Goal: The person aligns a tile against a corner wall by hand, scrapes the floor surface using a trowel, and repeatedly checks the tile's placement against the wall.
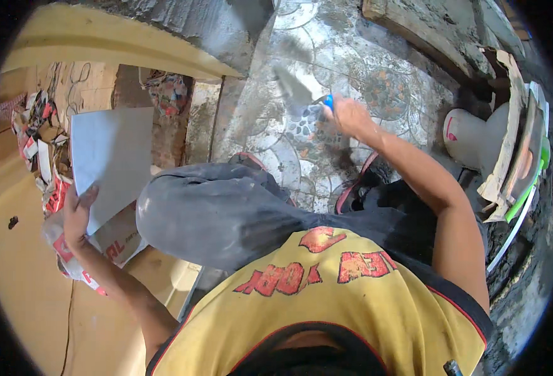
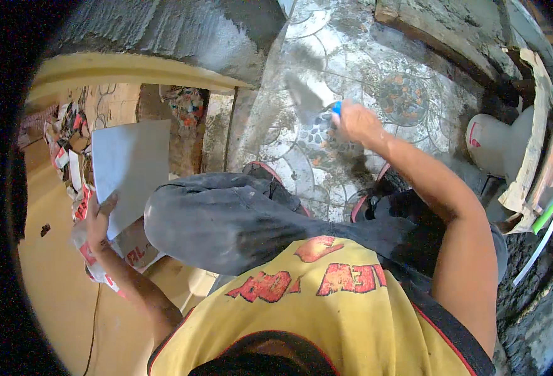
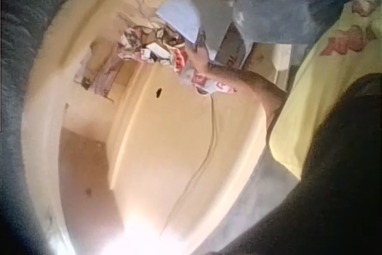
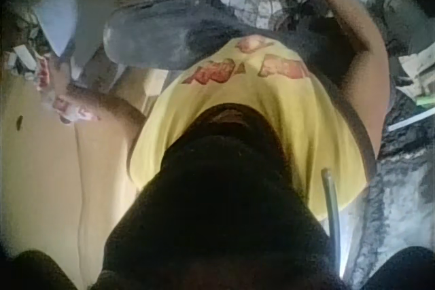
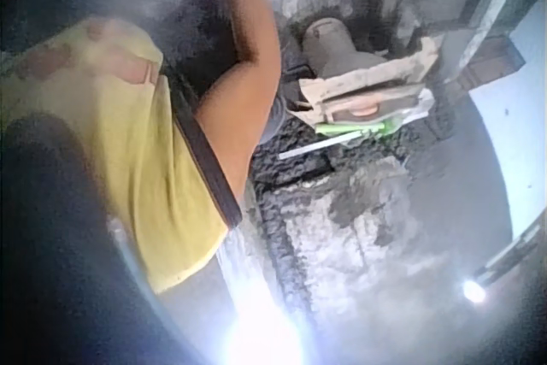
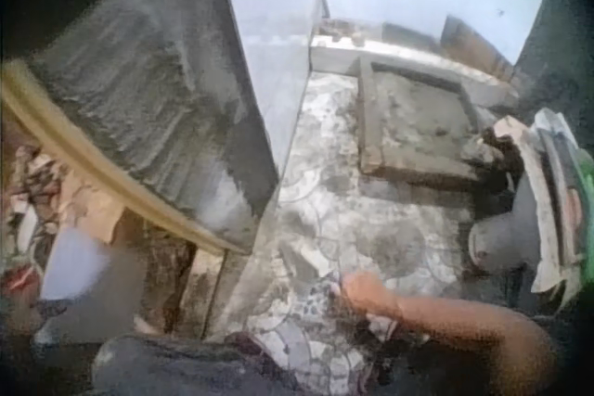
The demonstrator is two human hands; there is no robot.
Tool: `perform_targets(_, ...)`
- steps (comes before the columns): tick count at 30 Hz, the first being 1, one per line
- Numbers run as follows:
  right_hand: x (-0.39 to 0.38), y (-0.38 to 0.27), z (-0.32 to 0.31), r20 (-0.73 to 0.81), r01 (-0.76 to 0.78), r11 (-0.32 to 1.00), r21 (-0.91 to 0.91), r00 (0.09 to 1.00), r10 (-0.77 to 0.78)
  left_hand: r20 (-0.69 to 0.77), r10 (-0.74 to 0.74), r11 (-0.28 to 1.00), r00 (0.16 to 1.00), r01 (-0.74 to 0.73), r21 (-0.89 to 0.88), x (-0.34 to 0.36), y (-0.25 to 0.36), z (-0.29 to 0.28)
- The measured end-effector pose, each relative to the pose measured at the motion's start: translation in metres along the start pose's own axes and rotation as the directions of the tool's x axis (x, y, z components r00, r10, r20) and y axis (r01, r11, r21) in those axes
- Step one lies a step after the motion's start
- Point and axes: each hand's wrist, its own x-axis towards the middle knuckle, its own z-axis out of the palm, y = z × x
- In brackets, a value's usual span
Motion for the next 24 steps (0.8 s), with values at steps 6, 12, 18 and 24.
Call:
perform_targets(6,-0.041,-0.094,0.049,0.331,0.206,0.975,0.077,0.918,-0.22,0.228,-0.064,0.935,0.972,-0.021,0.353,-0.003,0.008,-0.025)
perform_targets(12,-0.012,-0.038,0.031,0.059,-0.112,0.975,0.192,0.993,0.102,0.188,0.11,0.917,0.976,-0.172,0.359,-0.031,0.033,-0.005)
perform_targets(18,-0.044,-0.012,0.056,0.199,0.182,0.98,0.082,0.96,-0.195,0.232,0.216,0.835,0.948,-0.303,0.459,-0.012,0.071,0.012)
perform_targets(24,-0.044,-0.003,0.024,0.165,-0.03,0.998,0.054,0.986,0.021,0.287,0.092,0.874,0.953,-0.215,0.435,-0.007,0.086,0.012)
